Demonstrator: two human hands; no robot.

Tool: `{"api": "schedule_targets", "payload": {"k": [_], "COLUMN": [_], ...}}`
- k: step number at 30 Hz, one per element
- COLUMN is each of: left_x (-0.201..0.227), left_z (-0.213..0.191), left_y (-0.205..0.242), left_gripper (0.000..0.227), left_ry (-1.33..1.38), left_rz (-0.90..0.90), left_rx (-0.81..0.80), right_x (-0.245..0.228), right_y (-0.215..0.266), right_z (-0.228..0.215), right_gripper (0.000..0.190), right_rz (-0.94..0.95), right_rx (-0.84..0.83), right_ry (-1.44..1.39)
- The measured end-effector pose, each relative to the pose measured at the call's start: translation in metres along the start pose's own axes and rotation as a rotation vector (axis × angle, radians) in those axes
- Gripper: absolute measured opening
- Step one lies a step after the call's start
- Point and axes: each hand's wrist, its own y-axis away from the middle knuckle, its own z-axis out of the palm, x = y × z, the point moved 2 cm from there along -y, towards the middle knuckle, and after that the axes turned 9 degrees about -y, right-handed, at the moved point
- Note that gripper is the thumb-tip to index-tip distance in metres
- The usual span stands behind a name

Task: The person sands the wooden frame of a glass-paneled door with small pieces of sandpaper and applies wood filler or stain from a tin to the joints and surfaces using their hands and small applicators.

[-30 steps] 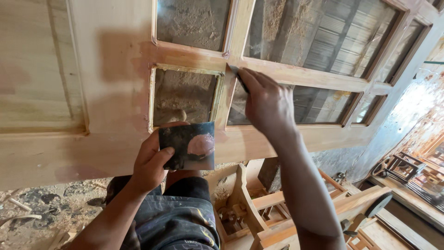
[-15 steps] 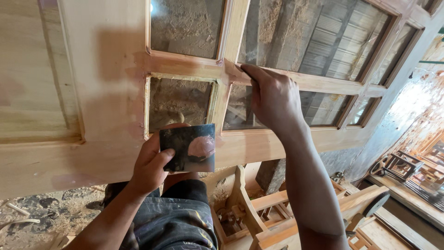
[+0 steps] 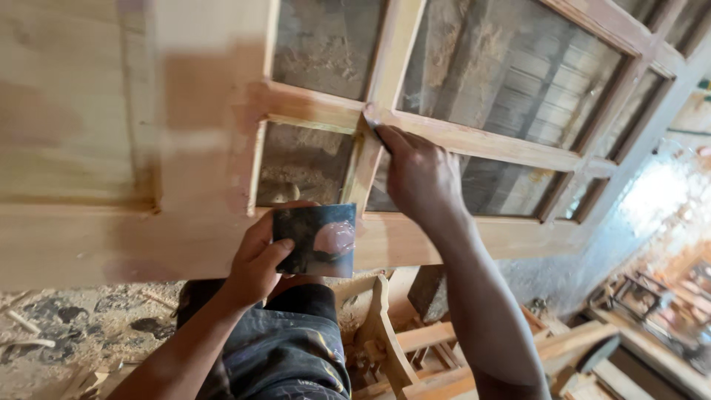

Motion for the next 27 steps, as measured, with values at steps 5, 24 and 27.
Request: {"api": "schedule_targets", "payload": {"k": [5,24,27], "left_x": [-0.005,-0.006,0.012], "left_z": [-0.005,-0.088,-0.116], "left_y": [0.025,0.146,0.152], "left_gripper": [0.055,0.049,0.05], "left_ry": [0.001,0.114,-0.011], "left_rz": [0.042,0.176,0.12], "left_rx": [0.016,0.071,0.045], "right_x": [-0.001,-0.18,-0.197], "right_y": [0.013,0.051,0.047], "right_z": [-0.022,0.085,0.109], "right_gripper": [0.046,0.04,0.044], "right_rz": [-0.1,-0.183,-0.162], "right_rx": [0.005,0.024,0.015], "right_ry": [-0.202,-0.181,-0.037]}}
